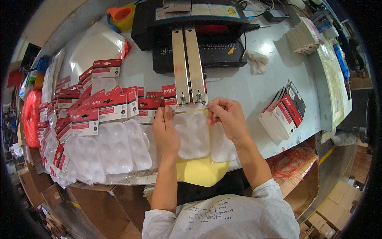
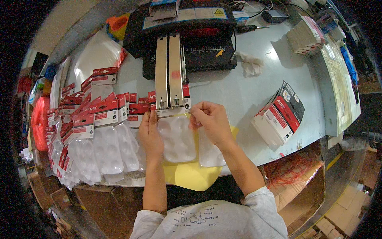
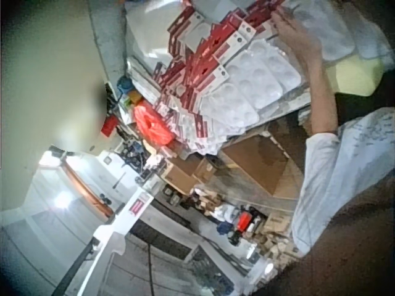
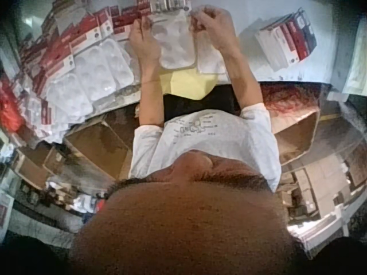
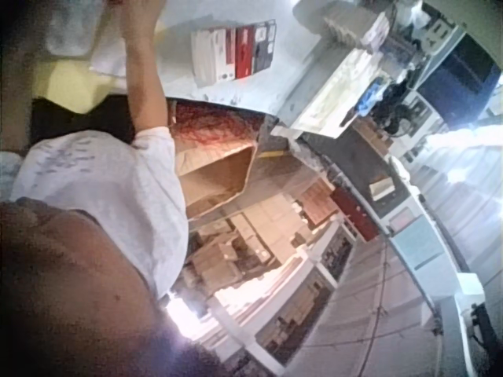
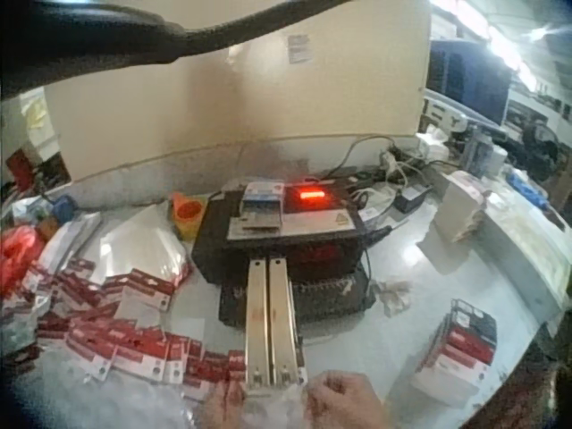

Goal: The person places white plastic mixing palettes into clear plastic bags and seals them with red Artix labels using a heat-sealing machine. The person stacks the finished packages on the table and briefly places a stack into a cardboard box.

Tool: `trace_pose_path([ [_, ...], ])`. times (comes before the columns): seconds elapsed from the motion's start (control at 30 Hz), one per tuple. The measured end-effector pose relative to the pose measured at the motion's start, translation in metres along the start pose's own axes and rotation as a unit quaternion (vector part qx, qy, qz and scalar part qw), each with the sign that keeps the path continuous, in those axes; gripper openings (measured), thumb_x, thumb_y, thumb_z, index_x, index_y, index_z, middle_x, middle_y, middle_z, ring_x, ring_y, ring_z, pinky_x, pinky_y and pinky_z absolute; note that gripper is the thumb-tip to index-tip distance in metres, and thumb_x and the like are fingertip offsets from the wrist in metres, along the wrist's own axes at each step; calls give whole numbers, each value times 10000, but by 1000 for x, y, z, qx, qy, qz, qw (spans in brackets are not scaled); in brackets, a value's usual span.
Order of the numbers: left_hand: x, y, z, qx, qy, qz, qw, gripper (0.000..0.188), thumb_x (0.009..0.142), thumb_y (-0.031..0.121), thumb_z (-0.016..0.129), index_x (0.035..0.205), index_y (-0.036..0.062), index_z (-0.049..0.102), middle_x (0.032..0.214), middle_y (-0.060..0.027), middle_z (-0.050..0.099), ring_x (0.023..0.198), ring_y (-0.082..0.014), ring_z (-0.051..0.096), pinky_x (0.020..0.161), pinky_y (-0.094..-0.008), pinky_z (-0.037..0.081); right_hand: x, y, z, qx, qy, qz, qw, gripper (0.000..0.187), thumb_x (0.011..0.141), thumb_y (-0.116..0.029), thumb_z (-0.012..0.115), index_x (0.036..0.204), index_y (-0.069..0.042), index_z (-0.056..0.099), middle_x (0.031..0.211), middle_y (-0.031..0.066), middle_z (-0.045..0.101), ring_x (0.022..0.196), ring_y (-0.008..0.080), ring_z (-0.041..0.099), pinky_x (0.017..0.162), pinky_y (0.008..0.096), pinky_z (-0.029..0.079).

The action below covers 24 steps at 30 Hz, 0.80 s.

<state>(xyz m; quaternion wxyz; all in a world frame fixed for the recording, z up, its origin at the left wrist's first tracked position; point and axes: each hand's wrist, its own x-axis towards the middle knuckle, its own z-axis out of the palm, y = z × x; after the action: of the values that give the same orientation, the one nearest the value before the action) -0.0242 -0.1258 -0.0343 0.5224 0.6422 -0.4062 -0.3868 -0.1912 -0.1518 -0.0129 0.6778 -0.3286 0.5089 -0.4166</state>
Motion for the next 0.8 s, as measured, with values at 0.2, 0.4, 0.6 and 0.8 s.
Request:
trace_pose_path([
  [0.2, 4, -5, -1, 4, 4, 17, 1000, 323, 983, 214, 415, 739, 3, 413, 673, -29, 434, 656, -99, 392, 645, -260, 410, 8, 7, -5, 0, -3, -12, 1000, 156, 851, -143, 597, 784, -3, 602, 664, 40, 597, 558, 103, 577, 529, 224, 475],
  [0.4, -23, 1, -3, 93, 28, -43, 994, 311, 962, 260, 455, 851, -24, 516, 728, -76, 511, 716, -122, 458, 711, -272, 422, -27, -33, -7, -266, 80, -118, 953, 223, 825, -170, 655, 911, 33, 621, 785, 77, 654, 705, 136, 619, 661, 259, 504],
  [0.6, -60, 63, -126, 152, 75, -113, 979, 239, 922, 211, 534, 991, -9, 597, 880, -64, 598, 831, -153, 550, 766, -291, 463, -75, -82, -128, -625, 235, -265, 695, 949, 508, -376, 842, 1274, 21, 448, 1266, 159, 522, 1132, 341, 505, 949, 383, 387],
  [0.8, -7, 97, -134, 632, 357, 314, 613, 345, 953, 269, 456, 1147, -12, 505, 1009, -115, 566, 915, -206, 554, 809, -324, 465, -73, -70, -176, -623, 215, -159, 735, 1075, 451, -465, 832, 1325, -5, 409, 1333, 165, 472, 1187, 310, 482, 1002, 421, 278],
])
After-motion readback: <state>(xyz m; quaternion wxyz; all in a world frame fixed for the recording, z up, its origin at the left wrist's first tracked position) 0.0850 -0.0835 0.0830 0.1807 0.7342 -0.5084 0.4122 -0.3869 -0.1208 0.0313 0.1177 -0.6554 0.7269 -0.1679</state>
